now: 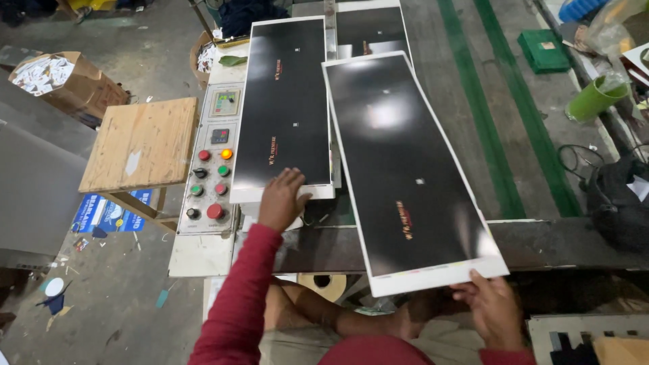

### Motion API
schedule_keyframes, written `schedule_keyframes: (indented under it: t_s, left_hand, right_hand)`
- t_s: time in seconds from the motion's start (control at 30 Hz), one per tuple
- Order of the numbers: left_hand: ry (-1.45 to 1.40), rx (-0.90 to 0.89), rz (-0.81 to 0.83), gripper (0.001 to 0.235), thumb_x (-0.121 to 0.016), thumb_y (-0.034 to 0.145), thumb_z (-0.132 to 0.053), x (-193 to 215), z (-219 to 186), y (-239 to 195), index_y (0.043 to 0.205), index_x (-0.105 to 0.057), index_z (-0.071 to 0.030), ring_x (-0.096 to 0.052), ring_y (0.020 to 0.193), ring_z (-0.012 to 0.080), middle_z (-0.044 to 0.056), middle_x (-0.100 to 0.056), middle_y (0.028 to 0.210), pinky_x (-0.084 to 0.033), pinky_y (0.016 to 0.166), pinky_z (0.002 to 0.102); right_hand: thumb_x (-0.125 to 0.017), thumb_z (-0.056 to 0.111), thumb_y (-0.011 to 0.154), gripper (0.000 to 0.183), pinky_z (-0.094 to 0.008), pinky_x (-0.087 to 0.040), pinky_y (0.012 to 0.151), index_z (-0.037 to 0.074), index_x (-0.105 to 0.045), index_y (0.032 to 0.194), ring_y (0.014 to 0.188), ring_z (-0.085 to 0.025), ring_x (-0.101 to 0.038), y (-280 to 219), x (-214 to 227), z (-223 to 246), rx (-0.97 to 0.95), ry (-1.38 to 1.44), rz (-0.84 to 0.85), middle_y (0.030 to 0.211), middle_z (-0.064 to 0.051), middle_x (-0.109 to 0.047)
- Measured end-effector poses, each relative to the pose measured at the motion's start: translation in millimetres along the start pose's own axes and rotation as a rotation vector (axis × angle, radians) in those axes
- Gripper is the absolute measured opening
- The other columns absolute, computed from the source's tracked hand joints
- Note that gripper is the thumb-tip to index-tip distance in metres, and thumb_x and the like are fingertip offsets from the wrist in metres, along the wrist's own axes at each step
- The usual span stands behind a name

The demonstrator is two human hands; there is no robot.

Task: The person inspects and flips printed product covers on a workstation to prepare them for the next stage of production.

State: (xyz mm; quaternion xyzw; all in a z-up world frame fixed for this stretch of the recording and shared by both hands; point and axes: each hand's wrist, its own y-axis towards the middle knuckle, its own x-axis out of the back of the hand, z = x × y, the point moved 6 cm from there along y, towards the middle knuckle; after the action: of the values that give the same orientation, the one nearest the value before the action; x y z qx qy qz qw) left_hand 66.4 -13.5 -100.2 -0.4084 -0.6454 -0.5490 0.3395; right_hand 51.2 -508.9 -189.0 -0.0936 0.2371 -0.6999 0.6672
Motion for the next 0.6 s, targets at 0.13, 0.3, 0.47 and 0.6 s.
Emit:
schedule_keyframes:
  t_s: [0.13, 0.3, 0.47, 0.6]
  left_hand:
    - [0.061, -0.045, 0.179, 0.081, -0.083, 0.07, -0.047, 23, 5, 20, 0.131, -0.062, 0.002, -0.051, 0.138, 0.0388, 0.021, -0.057, 0.146, -0.043, 0.102, 0.055]
    - [0.209, -0.076, 0.406, 0.069, -0.08, 0.078, -0.048, -5, 29, 20, 0.13, -0.064, -0.007, -0.055, 0.135, 0.0298, 0.013, -0.056, 0.147, -0.048, 0.102, 0.051]
    - [0.014, -0.075, 0.401, 0.038, -0.073, 0.094, -0.04, 2, 43, 28, 0.121, -0.075, -0.013, -0.074, 0.093, 0.0258, 0.011, -0.073, 0.12, -0.06, 0.081, 0.04]
    - [0.148, 0.053, 0.206, 0.018, -0.061, 0.11, -0.027, 64, 33, 44, 0.112, -0.075, -0.016, -0.071, 0.065, 0.0234, 0.009, -0.075, 0.083, -0.057, 0.057, 0.039]
  right_hand:
    - [-0.055, 0.013, 0.105, 0.025, -0.039, -0.056, 0.067, 0.0, -0.054, 0.127, 0.084, -0.027, -0.07, 9, 60, -24, 0.005, 0.015, -0.017, 0.102, -0.017, -0.069]
    - [-0.051, 0.014, 0.106, 0.027, -0.044, -0.057, 0.067, 0.0, -0.054, 0.128, 0.088, -0.03, -0.071, 5, 102, -49, -0.1, -0.103, -0.042, 0.099, -0.024, -0.069]
    - [-0.05, 0.015, 0.106, 0.029, -0.045, -0.057, 0.068, -0.001, -0.053, 0.13, 0.092, -0.03, -0.07, 2, 113, -61, -0.165, -0.144, -0.094, 0.104, -0.023, -0.068]
    - [-0.05, 0.015, 0.106, 0.03, -0.044, -0.058, 0.07, 0.0, -0.052, 0.131, 0.093, -0.03, -0.071, -6, 103, -54, -0.179, -0.142, -0.086, 0.105, -0.023, -0.068]
